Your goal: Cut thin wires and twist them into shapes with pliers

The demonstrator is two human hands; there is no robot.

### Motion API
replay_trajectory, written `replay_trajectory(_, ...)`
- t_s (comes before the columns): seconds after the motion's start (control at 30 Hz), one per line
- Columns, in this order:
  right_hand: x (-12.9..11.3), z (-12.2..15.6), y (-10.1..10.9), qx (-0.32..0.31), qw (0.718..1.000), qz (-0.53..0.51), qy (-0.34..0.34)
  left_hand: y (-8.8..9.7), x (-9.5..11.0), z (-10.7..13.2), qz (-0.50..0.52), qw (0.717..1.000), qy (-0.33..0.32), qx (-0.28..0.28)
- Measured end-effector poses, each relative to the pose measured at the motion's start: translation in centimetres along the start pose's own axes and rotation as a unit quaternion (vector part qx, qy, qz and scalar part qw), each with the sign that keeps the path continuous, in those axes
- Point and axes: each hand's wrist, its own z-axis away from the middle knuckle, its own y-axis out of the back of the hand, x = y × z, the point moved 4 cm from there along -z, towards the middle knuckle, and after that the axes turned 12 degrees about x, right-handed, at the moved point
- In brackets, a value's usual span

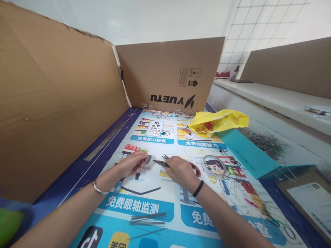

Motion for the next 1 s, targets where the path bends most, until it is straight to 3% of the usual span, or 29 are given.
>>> replay_trajectory(0.2,-0.09,-0.14,0.11,0.017,1.000,-0.014,-0.002,-0.04,-0.27,-0.11,-0.001,1.000,-0.002,-0.003)
replay_trajectory(0.43,0.21,-0.25,0.01,-0.005,0.997,0.068,-0.020,-0.02,-0.27,-0.09,0.003,1.000,-0.005,-0.011)
replay_trajectory(0.63,-0.13,-0.28,-0.25,-0.015,0.992,0.122,0.011,-0.20,0.00,0.15,-0.005,1.000,0.006,-0.004)
replay_trajectory(1.0,0.12,-0.28,-0.16,-0.015,0.990,0.143,-0.002,-0.54,0.38,0.47,-0.026,1.000,0.011,0.001)
